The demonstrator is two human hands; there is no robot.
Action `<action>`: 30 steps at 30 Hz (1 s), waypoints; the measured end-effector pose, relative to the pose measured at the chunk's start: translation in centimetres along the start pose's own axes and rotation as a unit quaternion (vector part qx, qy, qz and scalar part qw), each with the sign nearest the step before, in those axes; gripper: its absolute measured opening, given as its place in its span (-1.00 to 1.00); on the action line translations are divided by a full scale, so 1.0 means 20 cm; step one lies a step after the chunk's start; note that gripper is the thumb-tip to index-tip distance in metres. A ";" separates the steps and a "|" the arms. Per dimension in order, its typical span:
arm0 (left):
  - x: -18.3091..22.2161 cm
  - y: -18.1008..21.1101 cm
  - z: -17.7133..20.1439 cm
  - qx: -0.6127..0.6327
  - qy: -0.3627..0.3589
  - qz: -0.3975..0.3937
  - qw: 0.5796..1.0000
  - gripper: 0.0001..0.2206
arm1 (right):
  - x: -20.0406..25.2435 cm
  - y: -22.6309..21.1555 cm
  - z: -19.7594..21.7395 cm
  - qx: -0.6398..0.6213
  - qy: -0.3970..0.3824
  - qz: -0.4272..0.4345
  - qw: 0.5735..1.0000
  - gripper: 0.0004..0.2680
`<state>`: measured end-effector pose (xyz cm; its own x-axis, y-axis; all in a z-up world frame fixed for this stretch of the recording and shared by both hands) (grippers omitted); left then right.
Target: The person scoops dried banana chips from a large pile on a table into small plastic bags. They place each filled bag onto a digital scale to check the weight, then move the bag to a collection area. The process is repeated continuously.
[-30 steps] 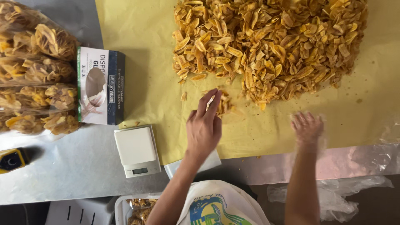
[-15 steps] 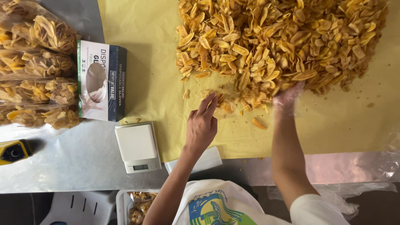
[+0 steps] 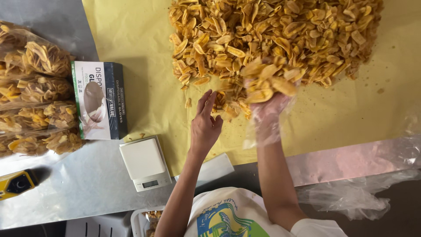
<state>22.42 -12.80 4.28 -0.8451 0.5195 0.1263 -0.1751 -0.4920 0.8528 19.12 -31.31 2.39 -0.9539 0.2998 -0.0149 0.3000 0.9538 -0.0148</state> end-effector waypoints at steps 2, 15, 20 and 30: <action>-0.03 -0.01 -0.02 -0.002 -0.001 0.011 1.000 -0.37 | 0.04 0.05 -0.08 0.234 0.017 0.120 0.965 -0.77; 0.10 0.09 0.24 -0.017 0.047 -0.055 0.997 -0.33 | 0.87 -1.21 0.94 0.514 0.498 0.086 0.693 -0.49; 0.04 -0.04 0.20 -0.104 0.016 -0.067 0.992 -0.31 | 0.75 -1.58 1.25 0.366 0.518 0.021 0.773 -0.47; 0.14 -0.11 0.23 -0.148 0.029 -0.022 0.988 -0.40 | 0.03 -0.49 0.62 0.561 0.486 -0.061 0.668 -0.30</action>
<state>22.72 -6.96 5.07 -0.8590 0.5088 0.0564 -0.3452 -0.6571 0.6701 15.74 -40.73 -9.81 -0.3649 0.6109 0.7026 -0.4816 0.5220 -0.7040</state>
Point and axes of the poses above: each hand's wrist, its own x-axis away from the middle knuckle, its own z-axis out of the back of the hand, y = z × x, the point moved 8 cm from there along -x, towards the middle knuckle, and after that the axes turned 5 degrees about -z, right-handed, at the moved point
